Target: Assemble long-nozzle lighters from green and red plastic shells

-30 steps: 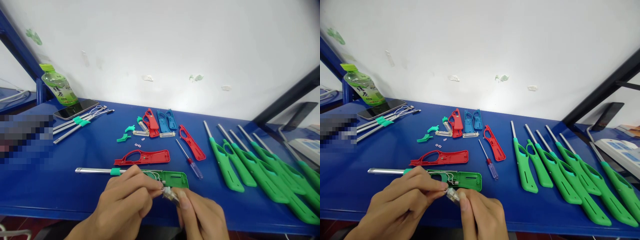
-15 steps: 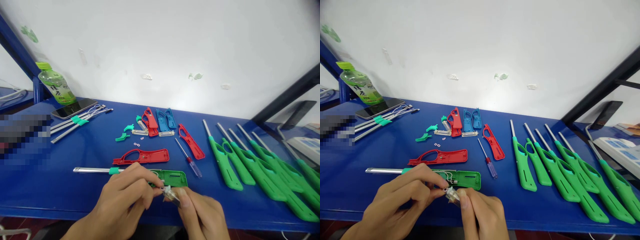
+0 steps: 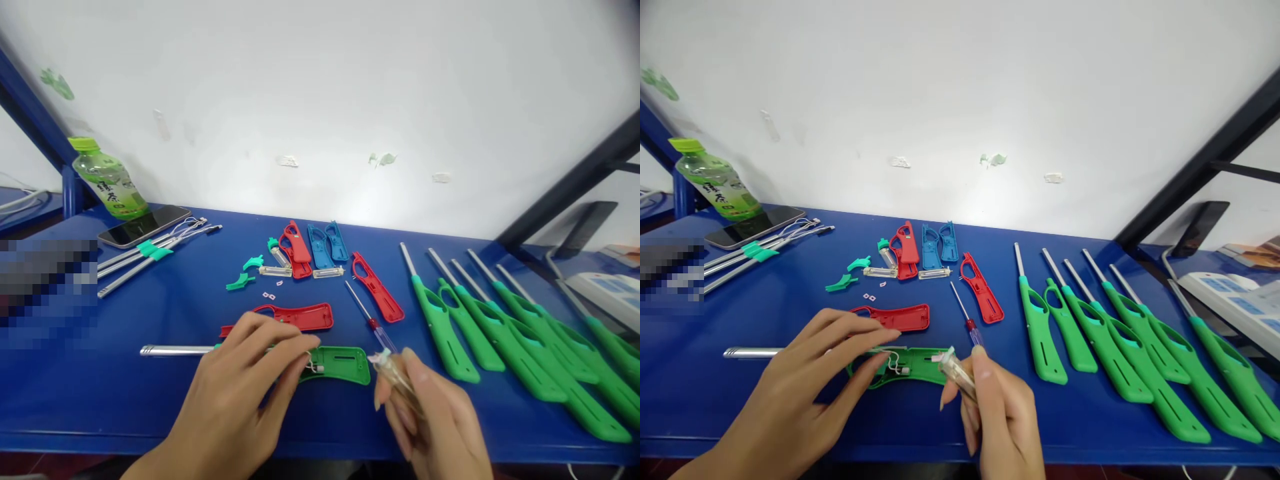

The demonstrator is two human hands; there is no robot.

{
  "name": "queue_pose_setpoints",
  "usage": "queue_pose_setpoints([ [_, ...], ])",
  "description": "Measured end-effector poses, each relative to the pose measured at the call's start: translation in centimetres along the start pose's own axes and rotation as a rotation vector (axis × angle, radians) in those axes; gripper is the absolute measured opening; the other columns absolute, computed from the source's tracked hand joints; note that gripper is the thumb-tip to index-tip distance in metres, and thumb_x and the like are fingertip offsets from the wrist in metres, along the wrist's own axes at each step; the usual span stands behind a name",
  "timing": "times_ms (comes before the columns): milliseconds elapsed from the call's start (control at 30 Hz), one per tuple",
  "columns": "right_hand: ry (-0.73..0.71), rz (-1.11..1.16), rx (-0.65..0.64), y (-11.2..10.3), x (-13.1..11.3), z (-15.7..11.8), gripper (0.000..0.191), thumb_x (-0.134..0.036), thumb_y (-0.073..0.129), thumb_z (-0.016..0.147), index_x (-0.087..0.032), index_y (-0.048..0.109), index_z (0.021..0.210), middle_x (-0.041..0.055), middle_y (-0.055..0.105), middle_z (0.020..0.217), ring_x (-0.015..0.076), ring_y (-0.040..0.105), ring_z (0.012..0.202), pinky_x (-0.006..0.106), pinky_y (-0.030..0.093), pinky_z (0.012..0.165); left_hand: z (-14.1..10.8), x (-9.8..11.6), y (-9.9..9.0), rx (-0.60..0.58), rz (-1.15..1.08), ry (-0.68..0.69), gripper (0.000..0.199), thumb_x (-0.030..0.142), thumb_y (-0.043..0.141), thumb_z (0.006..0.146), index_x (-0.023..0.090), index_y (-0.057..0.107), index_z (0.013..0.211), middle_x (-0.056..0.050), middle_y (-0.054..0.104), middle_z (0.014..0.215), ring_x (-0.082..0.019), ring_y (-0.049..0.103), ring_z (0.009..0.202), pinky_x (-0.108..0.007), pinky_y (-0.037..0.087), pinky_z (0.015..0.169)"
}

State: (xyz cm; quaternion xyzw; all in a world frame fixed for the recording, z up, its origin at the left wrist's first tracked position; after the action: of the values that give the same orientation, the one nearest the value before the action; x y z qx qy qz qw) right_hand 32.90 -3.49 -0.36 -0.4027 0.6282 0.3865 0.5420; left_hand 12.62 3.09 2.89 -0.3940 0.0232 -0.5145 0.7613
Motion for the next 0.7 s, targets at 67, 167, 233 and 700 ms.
queue_pose_setpoints([
  [67,-0.054,-0.074,-0.03,-0.3,-0.8,0.9,0.074,-0.082,0.058,0.101,-0.02,0.069,0.061,-0.0048,0.035,0.051,0.0106,0.034,0.046,0.027,0.029,0.047,0.5,-0.6,0.4,-0.068,0.064,-0.034,0.019,0.013,0.064,0.108,0.021,0.076,0.12,-0.003,0.077,0.111,-0.02,0.066,0.103,-0.031,0.059,0.085],
  [167,-0.214,-0.235,-0.094,-0.7,-2.1,2.3,0.072,-0.073,0.052,0.109,-0.021,0.069,0.061,-0.0033,0.039,0.051,0.0119,0.038,0.047,0.026,0.034,0.046,1.3,-1.5,1.2,-0.174,0.071,-0.05,0.019,0.015,0.061,0.108,0.021,0.079,0.113,-0.005,0.077,0.105,-0.024,0.066,0.096,-0.038,0.059,0.081],
  [233,-0.315,-0.308,-0.13,-0.9,-2.7,3.2,0.065,-0.066,0.054,0.111,-0.022,0.072,0.067,-0.0028,0.046,0.051,0.0118,0.045,0.045,0.025,0.039,0.045,1.6,-1.9,1.6,-0.227,0.064,-0.045,0.024,0.014,0.058,0.109,0.021,0.08,0.102,-0.005,0.077,0.1,-0.024,0.066,0.09,-0.04,0.057,0.081],
  [700,-0.437,-0.468,-0.066,0.4,-2.0,3.9,0.051,-0.058,0.059,0.111,-0.023,0.088,0.089,-0.0021,0.063,0.057,0.0119,0.057,0.048,0.023,0.044,0.047,0.3,-2.4,2.4,-0.227,-0.048,-0.102,0.023,0.013,0.059,0.11,0.026,0.075,0.102,0.001,0.075,0.1,-0.02,0.064,0.091,-0.035,0.046,0.084],
])
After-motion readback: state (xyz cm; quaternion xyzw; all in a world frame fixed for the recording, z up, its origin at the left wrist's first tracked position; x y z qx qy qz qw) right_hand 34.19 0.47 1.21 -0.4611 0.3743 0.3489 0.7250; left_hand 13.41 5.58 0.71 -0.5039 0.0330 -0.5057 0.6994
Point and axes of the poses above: each hand's wrist, its own z-axis towards the middle knuckle, its own y-axis out of the palm, x = y × z, the point moved 3 cm from there along z, towards the middle knuckle
